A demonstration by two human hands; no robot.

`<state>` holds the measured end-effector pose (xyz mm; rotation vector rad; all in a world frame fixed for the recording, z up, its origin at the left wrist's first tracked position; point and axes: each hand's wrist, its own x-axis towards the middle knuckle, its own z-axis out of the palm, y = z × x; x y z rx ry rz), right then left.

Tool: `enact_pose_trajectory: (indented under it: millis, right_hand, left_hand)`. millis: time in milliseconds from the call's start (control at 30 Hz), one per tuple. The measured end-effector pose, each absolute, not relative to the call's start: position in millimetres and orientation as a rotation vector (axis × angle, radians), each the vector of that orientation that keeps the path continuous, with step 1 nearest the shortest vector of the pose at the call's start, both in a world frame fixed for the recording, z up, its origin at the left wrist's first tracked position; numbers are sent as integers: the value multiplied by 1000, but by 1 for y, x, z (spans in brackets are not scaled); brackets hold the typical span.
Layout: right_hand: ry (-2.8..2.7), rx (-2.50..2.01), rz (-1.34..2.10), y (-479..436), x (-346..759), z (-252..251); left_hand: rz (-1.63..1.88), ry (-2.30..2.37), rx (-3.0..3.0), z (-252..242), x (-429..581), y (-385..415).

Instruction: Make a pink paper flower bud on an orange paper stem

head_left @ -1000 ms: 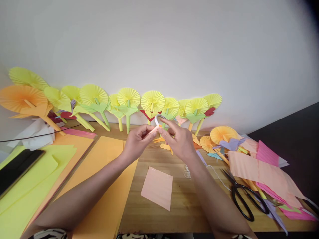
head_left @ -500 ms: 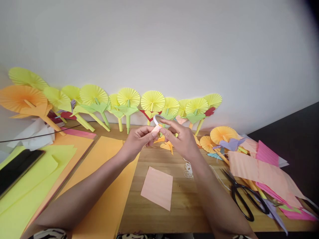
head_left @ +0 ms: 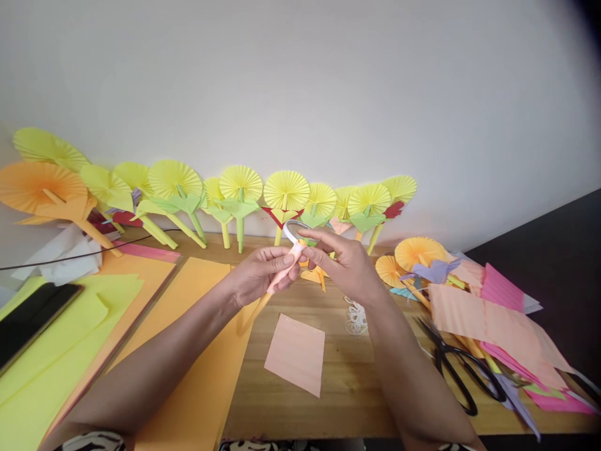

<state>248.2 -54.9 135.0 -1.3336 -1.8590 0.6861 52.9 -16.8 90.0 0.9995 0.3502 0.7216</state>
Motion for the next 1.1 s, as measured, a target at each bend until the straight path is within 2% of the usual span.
enact_pose_trajectory:
  millis: [800,1100]
  right_hand:
    - [-1996,-1095,855,-55,252,137]
    - [-2126,-1135,730,-60,253,144]
  left_hand:
    - [512,252,985,90,49,-16]
    - [410,223,979,89,46,-15]
